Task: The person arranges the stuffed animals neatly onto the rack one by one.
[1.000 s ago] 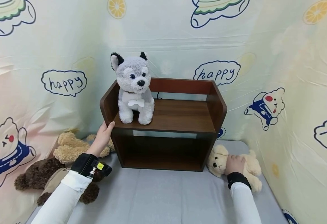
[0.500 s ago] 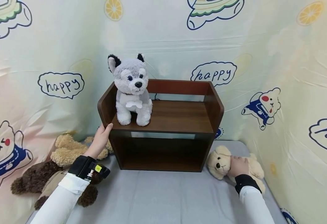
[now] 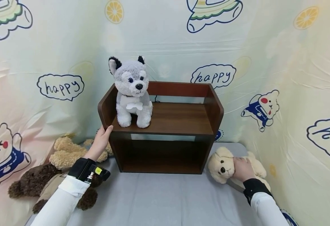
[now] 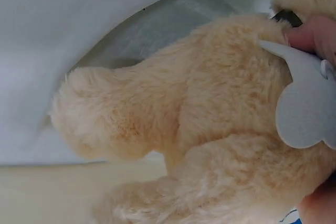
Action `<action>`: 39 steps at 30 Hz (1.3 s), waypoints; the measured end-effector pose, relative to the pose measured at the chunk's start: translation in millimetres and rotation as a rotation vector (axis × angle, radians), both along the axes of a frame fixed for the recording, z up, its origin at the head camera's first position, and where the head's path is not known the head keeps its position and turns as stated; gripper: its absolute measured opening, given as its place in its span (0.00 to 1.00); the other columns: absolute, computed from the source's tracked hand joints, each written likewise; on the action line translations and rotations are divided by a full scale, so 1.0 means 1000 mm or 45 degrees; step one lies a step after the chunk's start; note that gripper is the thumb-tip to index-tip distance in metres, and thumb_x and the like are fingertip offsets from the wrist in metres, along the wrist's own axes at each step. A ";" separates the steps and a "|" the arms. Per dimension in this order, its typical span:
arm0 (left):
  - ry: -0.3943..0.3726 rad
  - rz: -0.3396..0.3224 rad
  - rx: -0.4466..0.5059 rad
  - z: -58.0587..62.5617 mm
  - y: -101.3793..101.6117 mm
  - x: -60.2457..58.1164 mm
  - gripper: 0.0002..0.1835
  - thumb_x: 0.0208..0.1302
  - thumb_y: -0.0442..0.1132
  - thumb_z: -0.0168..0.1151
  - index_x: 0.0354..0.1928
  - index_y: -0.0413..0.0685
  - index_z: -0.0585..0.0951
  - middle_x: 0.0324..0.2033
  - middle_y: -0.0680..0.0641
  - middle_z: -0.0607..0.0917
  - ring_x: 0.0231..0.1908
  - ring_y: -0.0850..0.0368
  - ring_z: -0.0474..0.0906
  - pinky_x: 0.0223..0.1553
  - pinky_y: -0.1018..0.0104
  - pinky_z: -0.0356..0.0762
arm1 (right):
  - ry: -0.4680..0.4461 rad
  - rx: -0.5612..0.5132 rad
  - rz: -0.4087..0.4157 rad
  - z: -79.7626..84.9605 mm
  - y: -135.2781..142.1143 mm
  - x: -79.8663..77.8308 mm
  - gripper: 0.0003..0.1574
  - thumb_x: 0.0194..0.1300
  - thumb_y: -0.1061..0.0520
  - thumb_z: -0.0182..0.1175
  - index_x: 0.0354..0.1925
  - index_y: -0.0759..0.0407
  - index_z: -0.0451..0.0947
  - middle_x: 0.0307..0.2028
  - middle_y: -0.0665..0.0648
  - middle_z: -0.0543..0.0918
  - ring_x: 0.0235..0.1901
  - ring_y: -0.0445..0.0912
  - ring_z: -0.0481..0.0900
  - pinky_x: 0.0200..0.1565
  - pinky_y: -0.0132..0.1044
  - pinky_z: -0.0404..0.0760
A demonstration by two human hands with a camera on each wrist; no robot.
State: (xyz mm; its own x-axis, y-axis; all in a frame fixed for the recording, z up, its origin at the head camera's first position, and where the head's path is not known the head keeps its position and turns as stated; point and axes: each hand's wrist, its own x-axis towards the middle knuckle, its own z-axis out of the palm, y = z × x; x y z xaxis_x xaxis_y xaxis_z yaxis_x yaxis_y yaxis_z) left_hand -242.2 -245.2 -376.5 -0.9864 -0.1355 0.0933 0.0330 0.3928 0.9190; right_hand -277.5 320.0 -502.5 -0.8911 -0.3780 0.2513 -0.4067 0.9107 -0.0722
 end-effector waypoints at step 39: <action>0.019 -0.013 0.001 -0.001 0.000 0.001 0.32 0.72 0.52 0.34 0.71 0.47 0.44 0.69 0.40 0.51 0.67 0.43 0.46 0.63 0.41 0.46 | 0.255 -0.271 0.454 0.044 -0.043 0.055 0.39 0.26 0.55 0.75 0.43 0.63 0.76 0.35 0.55 0.81 0.35 0.50 0.77 0.37 0.47 0.72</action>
State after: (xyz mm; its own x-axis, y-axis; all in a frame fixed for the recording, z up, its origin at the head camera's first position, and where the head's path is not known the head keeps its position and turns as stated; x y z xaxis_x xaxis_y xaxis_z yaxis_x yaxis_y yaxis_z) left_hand -240.9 -244.9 -377.0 -0.9862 -0.1256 0.1082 0.0510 0.3913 0.9188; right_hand -222.2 277.1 -458.9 -0.6410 -0.5733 0.5103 -0.7168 0.6849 -0.1308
